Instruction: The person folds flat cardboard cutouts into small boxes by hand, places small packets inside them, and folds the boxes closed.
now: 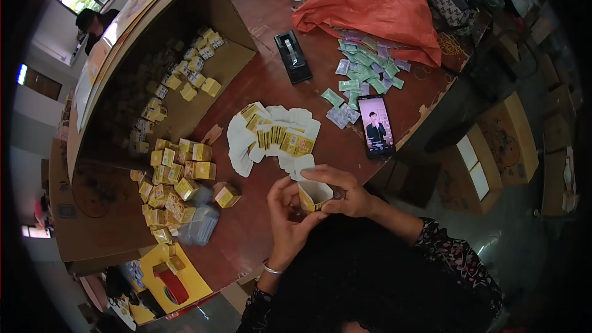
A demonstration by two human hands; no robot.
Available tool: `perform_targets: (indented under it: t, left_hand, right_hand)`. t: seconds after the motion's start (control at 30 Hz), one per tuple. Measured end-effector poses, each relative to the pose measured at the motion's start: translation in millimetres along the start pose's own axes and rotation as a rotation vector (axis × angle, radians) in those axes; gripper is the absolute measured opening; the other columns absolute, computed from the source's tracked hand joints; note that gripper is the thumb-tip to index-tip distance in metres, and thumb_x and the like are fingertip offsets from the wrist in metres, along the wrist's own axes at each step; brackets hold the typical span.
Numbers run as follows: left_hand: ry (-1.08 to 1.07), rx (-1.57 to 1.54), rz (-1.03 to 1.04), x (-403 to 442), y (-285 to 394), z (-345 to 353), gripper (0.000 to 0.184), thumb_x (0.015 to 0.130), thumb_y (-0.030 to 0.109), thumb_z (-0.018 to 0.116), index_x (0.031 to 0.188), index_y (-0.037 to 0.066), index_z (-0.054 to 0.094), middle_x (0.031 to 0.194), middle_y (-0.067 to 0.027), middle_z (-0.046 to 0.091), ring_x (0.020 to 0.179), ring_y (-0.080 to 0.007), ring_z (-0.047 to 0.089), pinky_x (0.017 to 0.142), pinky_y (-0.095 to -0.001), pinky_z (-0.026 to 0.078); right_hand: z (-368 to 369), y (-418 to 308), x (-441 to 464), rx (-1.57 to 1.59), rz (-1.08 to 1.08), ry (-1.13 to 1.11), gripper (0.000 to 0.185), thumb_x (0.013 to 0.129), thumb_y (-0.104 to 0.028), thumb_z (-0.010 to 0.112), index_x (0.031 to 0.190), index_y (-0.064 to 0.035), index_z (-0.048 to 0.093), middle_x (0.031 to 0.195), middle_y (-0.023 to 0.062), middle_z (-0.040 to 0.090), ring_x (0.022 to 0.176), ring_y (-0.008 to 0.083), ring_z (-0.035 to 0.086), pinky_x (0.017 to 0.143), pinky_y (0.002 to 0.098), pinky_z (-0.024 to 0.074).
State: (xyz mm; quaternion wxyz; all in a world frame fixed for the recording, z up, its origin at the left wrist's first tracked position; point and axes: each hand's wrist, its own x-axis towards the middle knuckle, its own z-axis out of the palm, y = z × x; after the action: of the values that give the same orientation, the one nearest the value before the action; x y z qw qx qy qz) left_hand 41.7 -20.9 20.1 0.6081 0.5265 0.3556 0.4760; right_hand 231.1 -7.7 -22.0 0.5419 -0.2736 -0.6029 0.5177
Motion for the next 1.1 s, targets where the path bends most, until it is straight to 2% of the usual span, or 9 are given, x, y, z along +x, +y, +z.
perform_targets:
  t: [0.1, 0.2, 0.3, 0.5, 0.6, 0.63, 0.83, 0.93, 1.1]
  left_hand:
    - [-0.104, 0.049, 0.127, -7, -16, -11, 0.066, 0.086, 0.002, 0.083, 0.142, 0.003, 0.048, 0.131, -0.0108, 0.058, 0.111, -0.0180, 0.063, 0.093, -0.0310, 0.054]
    - [-0.218, 0.174, 0.087, -4, -6, -14, 0.043, 0.089, 0.001, 0.079, 0.127, 0.001, 0.060, 0.128, -0.0089, 0.057, 0.113, -0.0178, 0.062, 0.094, -0.0304, 0.052]
    - [-0.201, 0.033, -0.017, -10, -8, -18, 0.025, 0.092, 0.000, 0.076, 0.115, 0.000, 0.065, 0.127, -0.0084, 0.056, 0.114, -0.0177, 0.061, 0.093, -0.0302, 0.052]
    - [-0.127, -0.099, -0.041, -11, -16, -19, 0.022, 0.096, 0.000, 0.071, 0.117, 0.002, 0.064, 0.131, -0.0101, 0.054, 0.116, -0.0183, 0.060, 0.096, -0.0308, 0.051]
    - [-0.090, -0.123, 0.071, 3, -3, -16, 0.022, 0.097, 0.002, 0.070, 0.118, 0.002, 0.064, 0.137, -0.0116, 0.051, 0.115, -0.0174, 0.060, 0.097, -0.0306, 0.052]
    - [-0.112, -0.087, 0.081, 3, -6, -19, 0.021, 0.098, 0.003, 0.070, 0.118, 0.002, 0.064, 0.138, -0.0121, 0.050, 0.115, -0.0171, 0.060, 0.097, -0.0308, 0.052]
    - [-0.131, -0.140, 0.019, 0, -10, -15, 0.019, 0.098, 0.005, 0.070, 0.116, 0.003, 0.063, 0.142, -0.0133, 0.049, 0.115, -0.0158, 0.059, 0.098, -0.0320, 0.051]
    - [-0.091, -0.139, 0.048, -1, -13, -14, 0.021, 0.098, 0.004, 0.070, 0.115, 0.003, 0.060, 0.142, -0.0137, 0.049, 0.116, -0.0162, 0.059, 0.099, -0.0323, 0.051]
    - [-0.041, -0.216, 0.095, 6, -21, -12, 0.038, 0.096, 0.005, 0.073, 0.123, 0.006, 0.045, 0.143, -0.0185, 0.050, 0.121, -0.0193, 0.058, 0.104, -0.0345, 0.049]
  right_hand:
    - [9, -2, 4, 0.060, -0.020, -0.018, 0.064, 0.096, -0.045, 0.071, 0.142, -0.0015, 0.061, 0.148, 0.0209, 0.055, 0.136, 0.0342, 0.054, 0.111, 0.0456, 0.0447]
    - [4, 0, 11, -0.068, -0.113, -0.106, 0.064, 0.097, -0.047, 0.068, 0.141, -0.0016, 0.061, 0.144, 0.0224, 0.058, 0.134, 0.0376, 0.056, 0.110, 0.0464, 0.0456]
    - [-5, -3, 19, -0.258, -0.202, -0.213, 0.066, 0.096, -0.049, 0.068, 0.142, -0.0013, 0.060, 0.142, 0.0241, 0.059, 0.133, 0.0399, 0.057, 0.108, 0.0468, 0.0475]
    - [-5, -32, 32, -0.628, -0.235, -0.144, 0.059, 0.097, -0.050, 0.067, 0.136, -0.0051, 0.067, 0.148, 0.0264, 0.052, 0.133, 0.0395, 0.057, 0.102, 0.0467, 0.0520]
    - [-3, -18, 16, -0.222, -0.128, 0.057, 0.057, 0.097, -0.047, 0.069, 0.136, -0.0063, 0.067, 0.150, 0.0257, 0.050, 0.133, 0.0368, 0.058, 0.099, 0.0442, 0.0541]
    - [-9, -19, 16, -0.342, -0.186, -0.036, 0.055, 0.095, -0.042, 0.073, 0.134, -0.0036, 0.067, 0.146, 0.0247, 0.053, 0.130, 0.0343, 0.060, 0.098, 0.0409, 0.0546]
    - [6, -15, -2, -0.112, 0.077, 0.013, 0.032, 0.092, -0.020, 0.078, 0.118, -0.0010, 0.072, 0.133, 0.0207, 0.065, 0.129, 0.0351, 0.061, 0.100, 0.0412, 0.0544]
    - [6, -17, 13, -0.343, -0.208, 0.010, 0.027, 0.093, -0.011, 0.075, 0.117, -0.0017, 0.071, 0.126, 0.0190, 0.069, 0.131, 0.0357, 0.060, 0.102, 0.0423, 0.0532]
    - [11, -11, 11, -0.226, -0.209, 0.080, 0.021, 0.094, -0.009, 0.074, 0.113, -0.0020, 0.071, 0.126, 0.0166, 0.070, 0.134, 0.0353, 0.058, 0.109, 0.0454, 0.0485]
